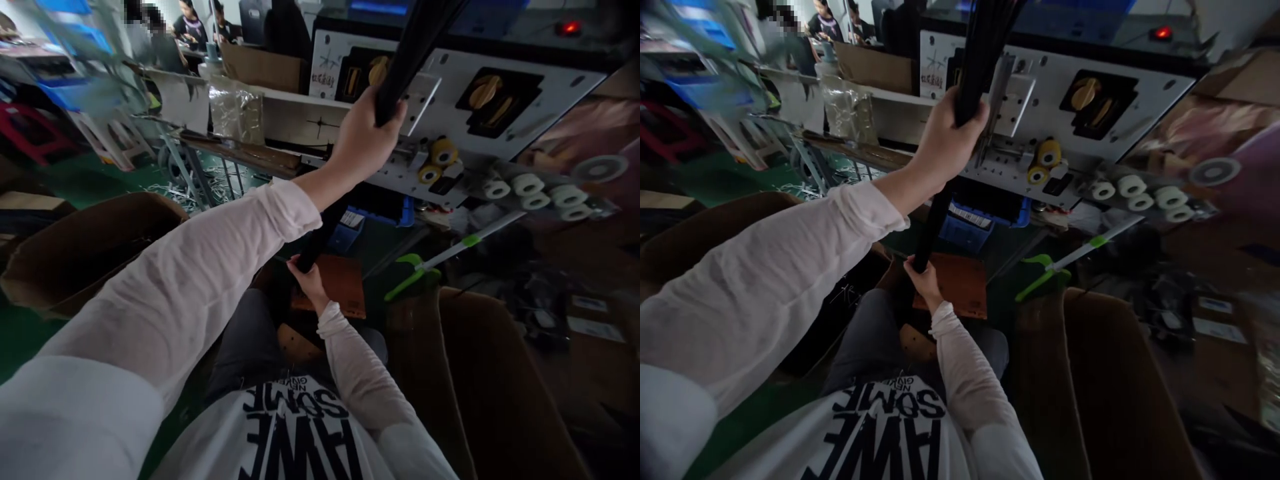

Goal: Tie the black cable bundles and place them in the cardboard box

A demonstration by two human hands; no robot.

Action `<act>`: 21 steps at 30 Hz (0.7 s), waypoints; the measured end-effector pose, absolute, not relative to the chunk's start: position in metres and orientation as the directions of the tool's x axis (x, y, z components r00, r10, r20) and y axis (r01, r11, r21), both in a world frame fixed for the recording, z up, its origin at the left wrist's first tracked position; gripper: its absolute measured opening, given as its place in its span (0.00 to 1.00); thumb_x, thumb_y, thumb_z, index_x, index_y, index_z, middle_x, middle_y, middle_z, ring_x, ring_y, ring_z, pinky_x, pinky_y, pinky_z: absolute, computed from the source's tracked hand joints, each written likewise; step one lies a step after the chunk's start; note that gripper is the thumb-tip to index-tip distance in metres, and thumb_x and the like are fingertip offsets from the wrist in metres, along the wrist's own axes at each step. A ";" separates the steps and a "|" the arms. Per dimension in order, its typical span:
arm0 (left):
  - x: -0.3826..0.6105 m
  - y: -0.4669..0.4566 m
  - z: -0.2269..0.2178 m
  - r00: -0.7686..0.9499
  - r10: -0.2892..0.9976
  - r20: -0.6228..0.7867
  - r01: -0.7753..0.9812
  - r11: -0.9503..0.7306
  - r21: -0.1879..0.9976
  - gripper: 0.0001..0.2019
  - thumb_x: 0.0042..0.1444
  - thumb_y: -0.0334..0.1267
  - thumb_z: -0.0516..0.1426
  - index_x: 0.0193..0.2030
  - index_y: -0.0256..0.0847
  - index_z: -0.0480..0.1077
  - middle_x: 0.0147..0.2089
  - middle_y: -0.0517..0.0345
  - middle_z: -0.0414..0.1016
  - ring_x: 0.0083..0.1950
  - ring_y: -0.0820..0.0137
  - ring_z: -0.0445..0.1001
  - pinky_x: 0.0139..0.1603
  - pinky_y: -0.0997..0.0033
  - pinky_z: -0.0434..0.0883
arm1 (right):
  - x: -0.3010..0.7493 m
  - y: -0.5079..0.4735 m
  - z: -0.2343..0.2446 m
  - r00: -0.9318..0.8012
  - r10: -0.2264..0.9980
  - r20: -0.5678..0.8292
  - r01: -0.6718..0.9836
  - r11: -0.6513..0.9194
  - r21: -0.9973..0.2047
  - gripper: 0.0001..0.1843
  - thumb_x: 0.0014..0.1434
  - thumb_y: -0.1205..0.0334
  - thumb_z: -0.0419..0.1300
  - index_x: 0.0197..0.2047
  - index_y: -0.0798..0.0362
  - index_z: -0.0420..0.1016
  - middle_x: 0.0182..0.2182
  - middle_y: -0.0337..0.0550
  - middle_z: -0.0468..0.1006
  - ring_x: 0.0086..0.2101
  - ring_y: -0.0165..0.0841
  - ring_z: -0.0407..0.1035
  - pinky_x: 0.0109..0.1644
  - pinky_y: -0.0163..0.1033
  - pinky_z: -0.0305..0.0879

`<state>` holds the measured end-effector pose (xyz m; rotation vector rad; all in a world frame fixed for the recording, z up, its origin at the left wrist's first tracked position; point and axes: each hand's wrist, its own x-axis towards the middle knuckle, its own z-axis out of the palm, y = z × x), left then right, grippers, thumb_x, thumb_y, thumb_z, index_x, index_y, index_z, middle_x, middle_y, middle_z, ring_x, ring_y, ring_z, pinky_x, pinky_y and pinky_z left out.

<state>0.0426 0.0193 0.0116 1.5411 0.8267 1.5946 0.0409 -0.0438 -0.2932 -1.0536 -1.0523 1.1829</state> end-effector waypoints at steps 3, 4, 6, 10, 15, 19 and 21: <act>0.056 0.023 0.022 0.000 0.787 0.617 -0.135 -0.612 0.780 0.10 0.56 0.26 0.56 0.27 0.42 0.62 0.20 0.66 0.60 0.22 0.76 0.66 0.23 0.77 0.59 | 0.073 -0.037 -0.303 0.084 0.996 0.030 -0.185 0.045 -0.982 0.13 0.44 0.56 0.68 0.31 0.54 0.75 0.31 0.39 0.78 0.35 0.32 0.72 0.45 0.39 0.66; 0.061 0.025 0.024 -0.024 0.792 0.610 -0.187 -0.603 0.776 0.10 0.57 0.27 0.54 0.26 0.40 0.64 0.19 0.67 0.60 0.22 0.76 0.68 0.23 0.79 0.60 | 0.082 -0.037 -0.306 0.097 0.995 0.022 -0.211 0.042 -0.976 0.14 0.45 0.56 0.68 0.34 0.54 0.75 0.31 0.39 0.78 0.35 0.32 0.72 0.45 0.39 0.66; 0.072 0.028 0.026 -0.079 0.838 0.539 -0.325 -0.533 0.781 0.14 0.61 0.31 0.49 0.24 0.37 0.66 0.18 0.66 0.61 0.25 0.74 0.73 0.26 0.79 0.62 | 0.096 -0.037 -0.313 0.135 0.991 0.018 -0.259 0.053 -0.965 0.16 0.47 0.55 0.67 0.38 0.53 0.75 0.30 0.39 0.79 0.35 0.32 0.73 0.44 0.38 0.67; 0.088 0.027 0.025 -0.173 0.946 0.275 -0.542 -0.325 0.775 0.20 0.63 0.36 0.48 0.20 0.34 0.66 0.16 0.65 0.61 0.24 0.73 0.75 0.26 0.77 0.65 | 0.112 -0.040 -0.333 0.168 0.985 -0.036 -0.218 0.002 -0.976 0.17 0.45 0.53 0.69 0.34 0.55 0.74 0.28 0.40 0.78 0.27 0.29 0.69 0.31 0.34 0.66; 0.086 0.012 0.021 -0.126 0.946 0.300 -0.653 -0.306 0.693 0.24 0.64 0.37 0.41 0.21 0.34 0.67 0.15 0.66 0.57 0.21 0.74 0.73 0.25 0.75 0.65 | 0.127 -0.040 -0.353 0.240 0.968 -0.076 -0.244 -0.015 -0.970 0.19 0.49 0.47 0.64 0.33 0.53 0.69 0.30 0.40 0.77 0.21 0.26 0.64 0.23 0.33 0.64; 0.075 0.011 0.017 0.147 0.819 0.555 -0.376 -0.473 0.797 0.05 0.58 0.30 0.55 0.31 0.41 0.64 0.17 0.70 0.58 0.21 0.77 0.69 0.24 0.77 0.64 | 0.147 -0.037 -0.352 0.250 0.968 -0.040 -0.182 0.006 -0.983 0.19 0.51 0.45 0.63 0.31 0.54 0.69 0.26 0.39 0.73 0.22 0.27 0.65 0.23 0.34 0.65; 0.069 0.015 0.012 0.167 0.772 0.613 -0.323 -0.545 0.774 0.04 0.58 0.31 0.54 0.33 0.41 0.62 0.19 0.69 0.59 0.23 0.77 0.71 0.27 0.77 0.65 | 0.158 -0.035 -0.351 0.227 0.974 -0.023 -0.120 0.005 -0.993 0.19 0.50 0.45 0.64 0.30 0.54 0.71 0.26 0.39 0.74 0.22 0.28 0.66 0.24 0.34 0.64</act>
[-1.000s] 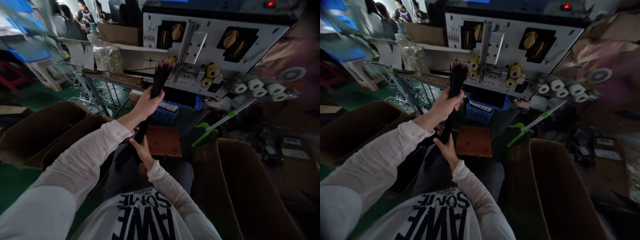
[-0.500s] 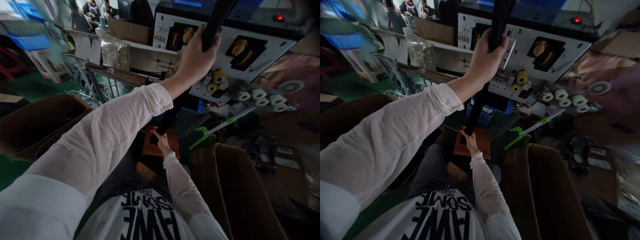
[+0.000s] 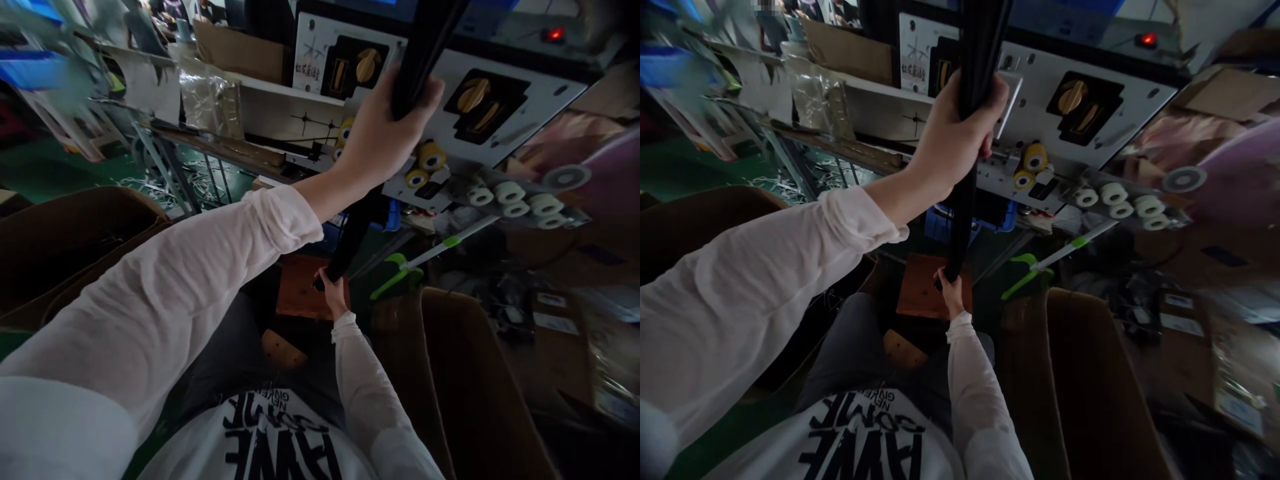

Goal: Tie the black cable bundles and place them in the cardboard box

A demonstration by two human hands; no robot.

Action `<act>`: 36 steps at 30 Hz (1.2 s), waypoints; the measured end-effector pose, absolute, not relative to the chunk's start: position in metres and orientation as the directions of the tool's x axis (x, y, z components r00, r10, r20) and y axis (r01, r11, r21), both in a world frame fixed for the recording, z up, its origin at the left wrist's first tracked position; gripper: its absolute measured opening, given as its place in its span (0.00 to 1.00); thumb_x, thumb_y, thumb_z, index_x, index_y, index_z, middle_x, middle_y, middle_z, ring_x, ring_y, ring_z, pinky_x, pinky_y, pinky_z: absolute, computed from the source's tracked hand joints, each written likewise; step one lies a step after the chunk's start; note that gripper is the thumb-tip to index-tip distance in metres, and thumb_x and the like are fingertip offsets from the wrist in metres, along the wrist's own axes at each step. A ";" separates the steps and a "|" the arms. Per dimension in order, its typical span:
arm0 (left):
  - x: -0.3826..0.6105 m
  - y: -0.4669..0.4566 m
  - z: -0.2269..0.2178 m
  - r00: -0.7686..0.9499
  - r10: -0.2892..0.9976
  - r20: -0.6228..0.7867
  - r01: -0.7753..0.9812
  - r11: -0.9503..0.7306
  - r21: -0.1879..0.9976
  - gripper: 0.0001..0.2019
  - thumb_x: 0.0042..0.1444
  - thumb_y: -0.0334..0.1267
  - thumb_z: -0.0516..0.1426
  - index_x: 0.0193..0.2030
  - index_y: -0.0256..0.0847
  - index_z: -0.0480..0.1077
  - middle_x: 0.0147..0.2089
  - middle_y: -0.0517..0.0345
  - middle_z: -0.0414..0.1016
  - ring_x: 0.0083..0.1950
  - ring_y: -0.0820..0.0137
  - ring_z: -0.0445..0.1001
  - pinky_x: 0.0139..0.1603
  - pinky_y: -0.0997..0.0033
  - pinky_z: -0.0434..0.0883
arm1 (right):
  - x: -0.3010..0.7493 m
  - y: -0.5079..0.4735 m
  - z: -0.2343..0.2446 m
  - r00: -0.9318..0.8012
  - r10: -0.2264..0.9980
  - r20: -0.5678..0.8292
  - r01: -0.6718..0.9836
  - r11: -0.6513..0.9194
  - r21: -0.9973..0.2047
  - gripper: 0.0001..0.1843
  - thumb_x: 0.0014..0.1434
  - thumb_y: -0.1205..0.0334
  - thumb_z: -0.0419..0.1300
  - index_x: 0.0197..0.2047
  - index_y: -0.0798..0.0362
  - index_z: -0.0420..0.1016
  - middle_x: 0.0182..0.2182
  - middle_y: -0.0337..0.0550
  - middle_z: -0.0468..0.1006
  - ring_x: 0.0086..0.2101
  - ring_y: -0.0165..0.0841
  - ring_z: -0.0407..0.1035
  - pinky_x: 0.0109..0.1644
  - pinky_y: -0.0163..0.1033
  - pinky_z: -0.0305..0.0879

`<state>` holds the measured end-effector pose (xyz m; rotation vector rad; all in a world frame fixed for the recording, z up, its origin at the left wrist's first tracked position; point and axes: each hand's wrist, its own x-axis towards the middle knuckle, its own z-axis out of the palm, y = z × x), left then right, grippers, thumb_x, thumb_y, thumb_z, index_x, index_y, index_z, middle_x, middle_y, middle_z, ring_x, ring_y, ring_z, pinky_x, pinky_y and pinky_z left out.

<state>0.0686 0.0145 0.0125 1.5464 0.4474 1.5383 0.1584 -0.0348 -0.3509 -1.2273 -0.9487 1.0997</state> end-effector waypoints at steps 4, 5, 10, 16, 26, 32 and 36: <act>0.053 0.021 -0.010 0.105 0.745 0.659 -0.280 -0.613 0.738 0.03 0.58 0.33 0.55 0.33 0.40 0.65 0.25 0.66 0.64 0.30 0.75 0.74 0.33 0.74 0.67 | 0.172 -0.029 -0.362 0.237 0.971 -0.042 -0.086 -0.023 -0.996 0.21 0.46 0.46 0.67 0.34 0.55 0.74 0.28 0.41 0.76 0.25 0.30 0.68 0.27 0.34 0.64; 0.049 0.022 -0.018 0.097 0.750 0.654 -0.277 -0.611 0.742 0.03 0.57 0.33 0.56 0.33 0.40 0.65 0.26 0.65 0.65 0.30 0.75 0.74 0.33 0.73 0.68 | 0.174 -0.028 -0.368 0.247 0.968 -0.056 -0.084 -0.036 -0.996 0.22 0.44 0.46 0.68 0.35 0.55 0.74 0.28 0.42 0.77 0.26 0.30 0.69 0.28 0.35 0.64; 0.032 0.025 -0.046 0.021 0.873 0.488 -0.334 -0.454 0.826 0.06 0.56 0.33 0.59 0.31 0.44 0.65 0.25 0.64 0.65 0.25 0.76 0.69 0.32 0.71 0.70 | 0.180 -0.025 -0.392 0.276 0.952 -0.132 -0.100 -0.109 -0.989 0.23 0.40 0.47 0.69 0.33 0.57 0.76 0.28 0.45 0.79 0.28 0.33 0.71 0.30 0.36 0.66; 0.019 0.020 -0.043 -0.060 0.918 0.393 -0.446 -0.376 0.812 0.07 0.55 0.31 0.60 0.29 0.46 0.67 0.23 0.64 0.64 0.23 0.74 0.67 0.32 0.70 0.68 | 0.188 -0.018 -0.389 0.305 0.940 -0.155 -0.187 -0.100 -0.977 0.23 0.50 0.44 0.62 0.39 0.56 0.75 0.35 0.48 0.80 0.33 0.34 0.74 0.30 0.36 0.68; -0.006 0.014 -0.074 -0.118 0.917 0.380 -0.529 -0.382 0.758 0.08 0.54 0.28 0.59 0.27 0.45 0.69 0.23 0.64 0.62 0.24 0.73 0.64 0.33 0.67 0.69 | 0.196 -0.020 -0.412 0.421 0.904 -0.075 -0.073 -0.049 -0.996 0.18 0.46 0.54 0.64 0.38 0.57 0.75 0.33 0.46 0.80 0.33 0.35 0.73 0.37 0.40 0.70; -0.026 0.000 -0.074 -0.142 0.893 0.428 -0.545 -0.431 0.719 0.06 0.55 0.30 0.59 0.30 0.44 0.71 0.24 0.62 0.61 0.27 0.72 0.63 0.39 0.60 0.72 | 0.212 -0.016 -0.413 0.430 0.903 -0.024 0.040 -0.046 -0.998 0.21 0.43 0.61 0.63 0.43 0.56 0.74 0.40 0.46 0.79 0.42 0.36 0.71 0.49 0.43 0.67; -0.029 -0.005 -0.093 -0.184 0.918 0.352 -0.548 -0.393 0.738 0.04 0.51 0.33 0.64 0.30 0.44 0.72 0.24 0.63 0.61 0.27 0.73 0.62 0.39 0.62 0.72 | 0.212 -0.017 -0.418 0.429 0.903 -0.016 0.088 -0.059 -0.994 0.20 0.43 0.62 0.60 0.43 0.56 0.74 0.39 0.47 0.79 0.43 0.38 0.71 0.52 0.45 0.66</act>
